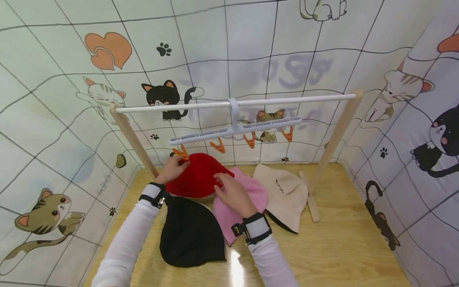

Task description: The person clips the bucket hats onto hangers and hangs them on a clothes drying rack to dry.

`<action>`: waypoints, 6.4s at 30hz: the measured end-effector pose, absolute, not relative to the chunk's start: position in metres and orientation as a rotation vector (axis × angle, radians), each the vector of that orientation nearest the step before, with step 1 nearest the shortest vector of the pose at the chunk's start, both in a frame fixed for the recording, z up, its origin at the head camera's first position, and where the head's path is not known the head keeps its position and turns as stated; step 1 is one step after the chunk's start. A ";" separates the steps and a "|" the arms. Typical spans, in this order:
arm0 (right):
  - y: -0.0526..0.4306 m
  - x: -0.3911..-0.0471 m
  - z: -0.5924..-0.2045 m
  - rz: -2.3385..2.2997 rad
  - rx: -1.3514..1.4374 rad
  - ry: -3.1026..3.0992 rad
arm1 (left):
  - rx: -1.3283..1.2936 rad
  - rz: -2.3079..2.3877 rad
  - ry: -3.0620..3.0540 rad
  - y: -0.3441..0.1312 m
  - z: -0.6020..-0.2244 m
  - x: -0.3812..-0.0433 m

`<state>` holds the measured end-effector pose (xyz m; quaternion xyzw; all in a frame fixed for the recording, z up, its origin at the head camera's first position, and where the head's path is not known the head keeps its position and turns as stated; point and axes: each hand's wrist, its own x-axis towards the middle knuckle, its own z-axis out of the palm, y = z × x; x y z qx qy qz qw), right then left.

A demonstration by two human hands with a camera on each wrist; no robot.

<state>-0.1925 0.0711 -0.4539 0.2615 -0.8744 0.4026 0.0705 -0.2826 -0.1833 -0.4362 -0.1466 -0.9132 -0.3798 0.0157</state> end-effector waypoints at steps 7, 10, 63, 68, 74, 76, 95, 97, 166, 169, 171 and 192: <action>0.052 -0.211 -0.425 1.127 0.857 -2.575 | -0.460 -1.154 -2.783 -0.182 -0.429 -0.275; 0.043 -0.216 -0.414 1.076 0.882 -2.575 | -0.454 -1.156 -2.779 -0.182 -0.427 -0.272; -0.020 -0.271 -0.395 2.608 0.784 -1.963 | -0.554 -1.072 -2.580 -0.179 -0.435 -0.238; -0.025 -0.270 -0.398 2.826 0.843 -1.763 | -0.555 -1.100 -2.595 -0.184 -0.434 -0.237; -0.029 -0.270 -0.397 2.925 0.846 -1.692 | -0.554 -1.089 -2.580 -0.190 -0.432 -0.237; -0.029 -0.270 -0.397 2.934 0.831 -1.705 | -0.547 -1.094 -2.590 -0.191 -0.432 -0.236; -0.023 -0.274 -0.395 2.957 0.825 -1.641 | -0.569 -1.076 -2.596 -0.187 -0.433 -0.234; -0.023 -0.274 -0.395 2.949 0.811 -1.658 | -0.562 -1.083 -2.599 -0.185 -0.432 -0.233; 0.046 -0.254 -0.489 2.614 0.681 -2.223 | -0.237 -0.944 -2.554 -0.226 -0.419 -0.228; 0.051 -0.252 -0.497 2.620 0.654 -2.285 | -0.222 -0.915 -2.549 -0.230 -0.419 -0.228; 0.055 -0.250 -0.503 2.619 0.643 -2.330 | -0.215 -0.905 -2.543 -0.232 -0.420 -0.227; 0.087 -0.232 -0.543 2.613 0.646 -2.362 | -0.239 -0.801 -2.544 -0.249 -0.432 -0.225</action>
